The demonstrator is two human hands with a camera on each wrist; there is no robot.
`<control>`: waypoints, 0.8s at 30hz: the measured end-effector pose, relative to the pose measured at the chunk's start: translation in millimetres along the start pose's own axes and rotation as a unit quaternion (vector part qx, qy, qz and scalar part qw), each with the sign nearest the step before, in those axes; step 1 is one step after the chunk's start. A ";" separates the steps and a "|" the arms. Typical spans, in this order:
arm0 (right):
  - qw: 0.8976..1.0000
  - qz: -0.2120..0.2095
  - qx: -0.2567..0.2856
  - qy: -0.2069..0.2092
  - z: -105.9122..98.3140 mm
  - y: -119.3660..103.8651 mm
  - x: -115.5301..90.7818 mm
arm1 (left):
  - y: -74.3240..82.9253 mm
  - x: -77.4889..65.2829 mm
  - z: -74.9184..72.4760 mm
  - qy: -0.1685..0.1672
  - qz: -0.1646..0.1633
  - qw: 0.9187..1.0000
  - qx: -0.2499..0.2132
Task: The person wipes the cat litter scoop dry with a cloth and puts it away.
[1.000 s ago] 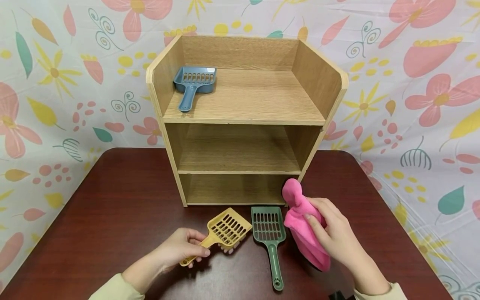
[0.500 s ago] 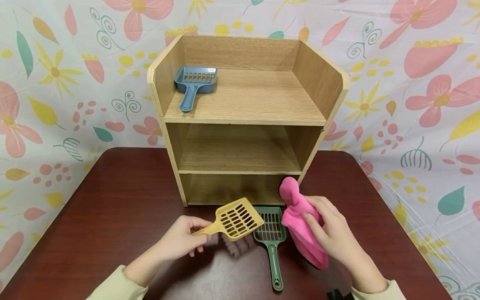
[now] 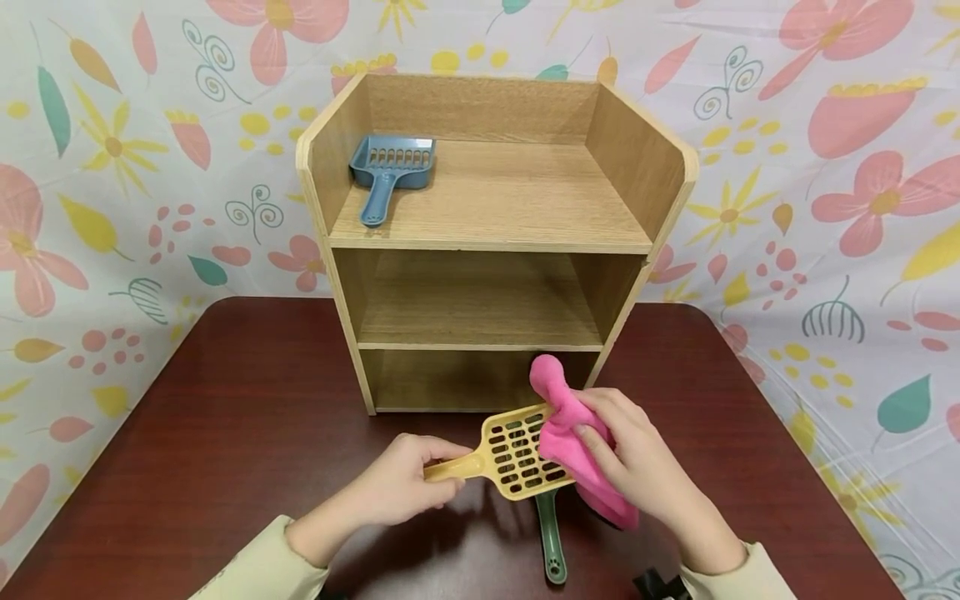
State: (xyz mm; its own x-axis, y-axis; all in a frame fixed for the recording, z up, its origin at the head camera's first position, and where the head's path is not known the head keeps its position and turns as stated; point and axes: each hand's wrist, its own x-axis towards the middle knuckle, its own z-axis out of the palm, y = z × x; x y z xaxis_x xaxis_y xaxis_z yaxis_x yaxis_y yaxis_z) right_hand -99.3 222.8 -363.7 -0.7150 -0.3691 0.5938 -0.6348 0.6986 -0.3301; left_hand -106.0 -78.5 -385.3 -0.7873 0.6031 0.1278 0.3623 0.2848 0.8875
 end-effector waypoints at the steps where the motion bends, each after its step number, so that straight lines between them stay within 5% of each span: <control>1: 1.000 0.006 -0.006 -0.004 2.4 -0.6 -0.1 | 0.1 0.1 1.3 0.003 0.012 1.000 0.006; 9: 0.996 0.084 -0.028 0.015 21.4 -7.9 -0.1 | 0.6 -0.1 4.6 0.055 0.075 0.994 0.059; 12: 0.994 0.105 0.001 0.027 23.6 -12.8 -0.7 | 2.5 0.7 4.8 0.071 0.061 0.995 0.042; 16: 0.992 0.127 0.020 -0.006 23.7 -20.9 -2.9 | 5.7 3.1 4.7 0.084 0.034 0.996 0.023; 19: 0.993 0.121 -0.002 -0.007 23.6 -23.2 -3.2 | 6.5 4.2 4.0 0.091 0.036 0.994 0.038; 24: 0.994 0.053 -0.056 0.075 25.2 -19.5 -3.9 | 7.9 4.4 1.0 0.076 0.013 0.997 0.032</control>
State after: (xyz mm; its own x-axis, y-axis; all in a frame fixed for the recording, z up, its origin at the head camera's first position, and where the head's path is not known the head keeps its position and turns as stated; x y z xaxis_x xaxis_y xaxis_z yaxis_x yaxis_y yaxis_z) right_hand -91.5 195.2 -378.1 -0.7192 -0.2005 0.6653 -0.5155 0.7959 -0.3174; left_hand -106.1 -72.8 -378.2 -0.8419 0.4929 0.2198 0.4107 0.3208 0.8535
